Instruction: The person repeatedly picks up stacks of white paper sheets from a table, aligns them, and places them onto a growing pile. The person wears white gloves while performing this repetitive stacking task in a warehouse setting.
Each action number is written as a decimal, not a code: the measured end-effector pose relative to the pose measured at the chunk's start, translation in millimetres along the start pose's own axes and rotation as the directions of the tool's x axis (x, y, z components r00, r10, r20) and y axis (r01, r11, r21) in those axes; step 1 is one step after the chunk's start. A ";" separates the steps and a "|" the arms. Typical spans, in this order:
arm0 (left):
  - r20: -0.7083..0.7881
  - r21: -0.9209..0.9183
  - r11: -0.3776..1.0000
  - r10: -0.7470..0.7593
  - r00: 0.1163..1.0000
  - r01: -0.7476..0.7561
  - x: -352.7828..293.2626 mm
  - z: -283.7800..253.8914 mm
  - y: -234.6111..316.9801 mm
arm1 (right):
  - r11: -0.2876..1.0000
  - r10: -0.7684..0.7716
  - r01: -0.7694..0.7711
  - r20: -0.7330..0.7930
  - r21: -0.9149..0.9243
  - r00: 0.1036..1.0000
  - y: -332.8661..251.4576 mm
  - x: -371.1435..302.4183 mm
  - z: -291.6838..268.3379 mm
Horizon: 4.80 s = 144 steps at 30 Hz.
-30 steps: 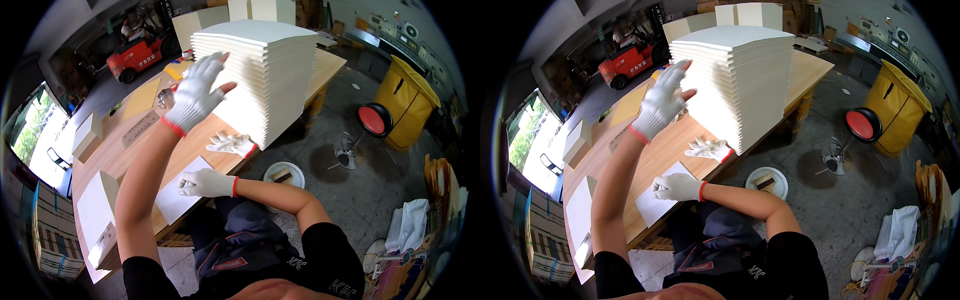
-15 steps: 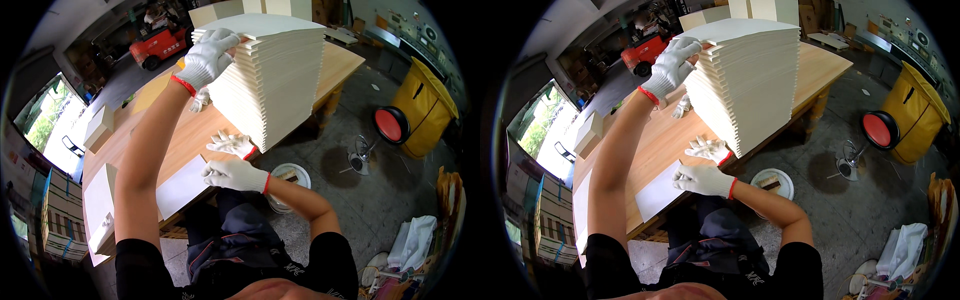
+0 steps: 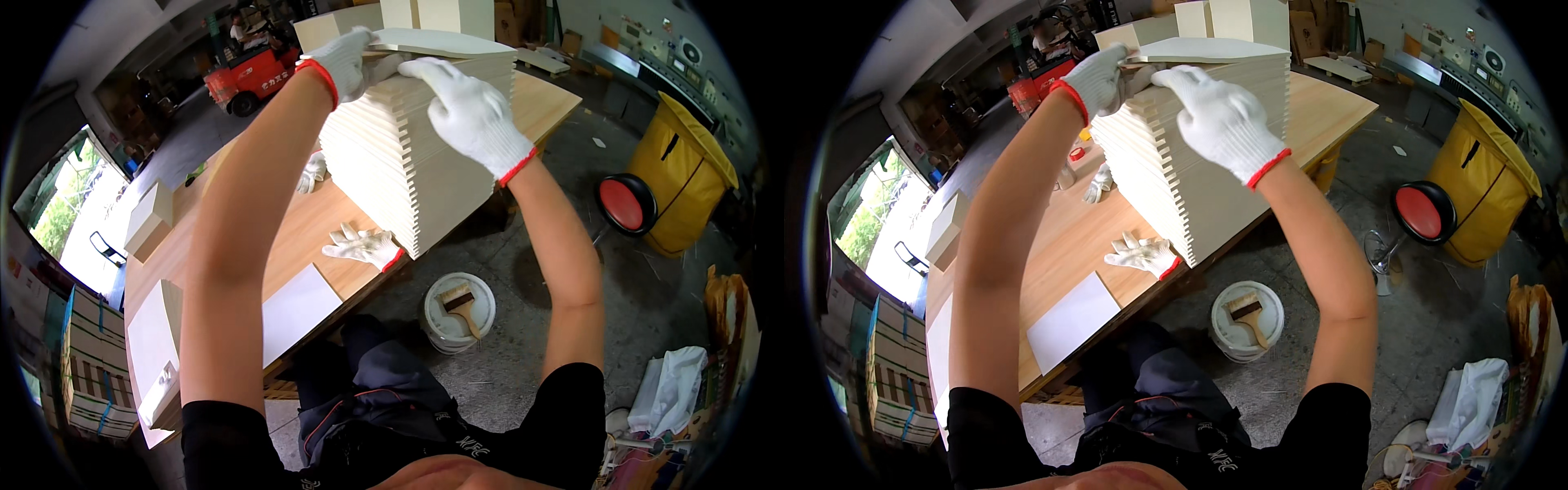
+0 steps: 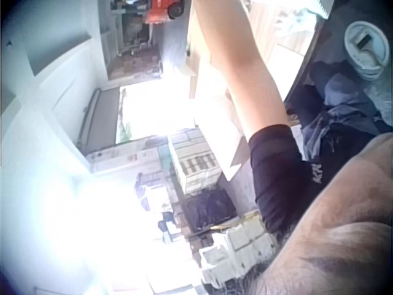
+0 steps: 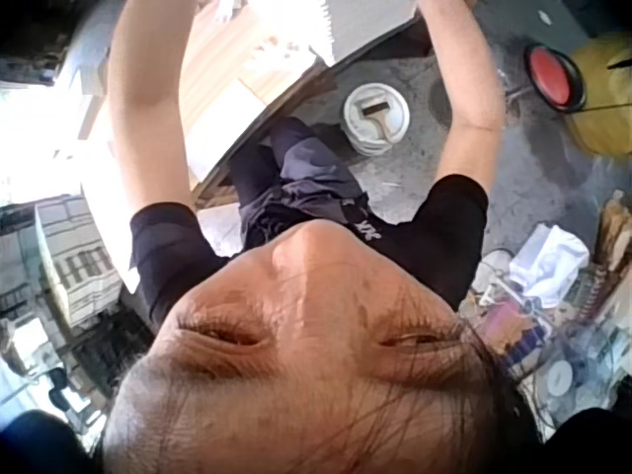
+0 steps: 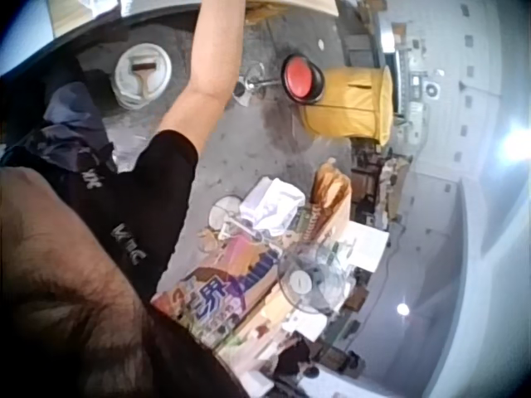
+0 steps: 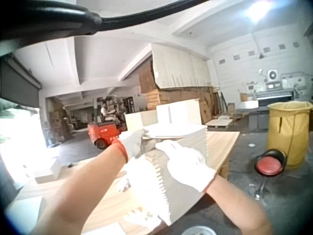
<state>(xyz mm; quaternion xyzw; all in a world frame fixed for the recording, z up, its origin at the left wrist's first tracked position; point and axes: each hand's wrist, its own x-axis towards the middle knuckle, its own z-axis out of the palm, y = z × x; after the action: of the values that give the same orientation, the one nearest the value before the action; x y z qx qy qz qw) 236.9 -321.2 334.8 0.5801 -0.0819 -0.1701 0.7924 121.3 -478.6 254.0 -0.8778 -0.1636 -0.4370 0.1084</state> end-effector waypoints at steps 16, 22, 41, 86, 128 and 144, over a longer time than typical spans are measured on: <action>0.382 -0.393 0.861 -0.166 0.909 0.322 -62.9 -185.0 -12.3 | 0.695 0.311 -0.422 0.287 0.581 0.906 -29.1 -63.0 13.1; -0.066 -0.074 0.997 0.003 0.998 -0.008 -188.3 -350.7 -89.7 | -0.216 0.038 -0.704 0.726 0.677 0.686 -84.9 -86.9 143.3; -0.703 0.621 0.607 0.151 0.695 0.496 -286.5 -437.1 -239.3 | 0.904 0.013 -0.330 0.755 0.271 0.656 -187.5 -117.3 334.6; -0.390 0.904 -0.007 0.394 0.832 0.427 -352.5 -394.5 -279.7 | 0.963 -0.142 -0.011 0.539 0.271 0.831 -191.7 -190.8 262.8; -0.157 0.951 -0.310 -0.520 0.839 -0.014 -202.9 -391.7 -177.8 | 0.825 -0.280 -0.130 0.596 0.551 0.753 -215.2 -129.0 317.1; 0.058 0.834 -0.320 -0.758 0.649 -0.449 -151.6 -374.1 -180.8 | 0.708 -0.662 0.468 0.267 0.529 0.700 -175.5 -125.4 259.1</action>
<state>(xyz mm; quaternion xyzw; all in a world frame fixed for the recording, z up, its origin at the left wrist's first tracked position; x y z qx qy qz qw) 187.0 18.9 56.5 0.8346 -0.3709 -0.3696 -0.1712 173.1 -254.4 7.6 -0.8101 -0.5421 -0.1932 0.1119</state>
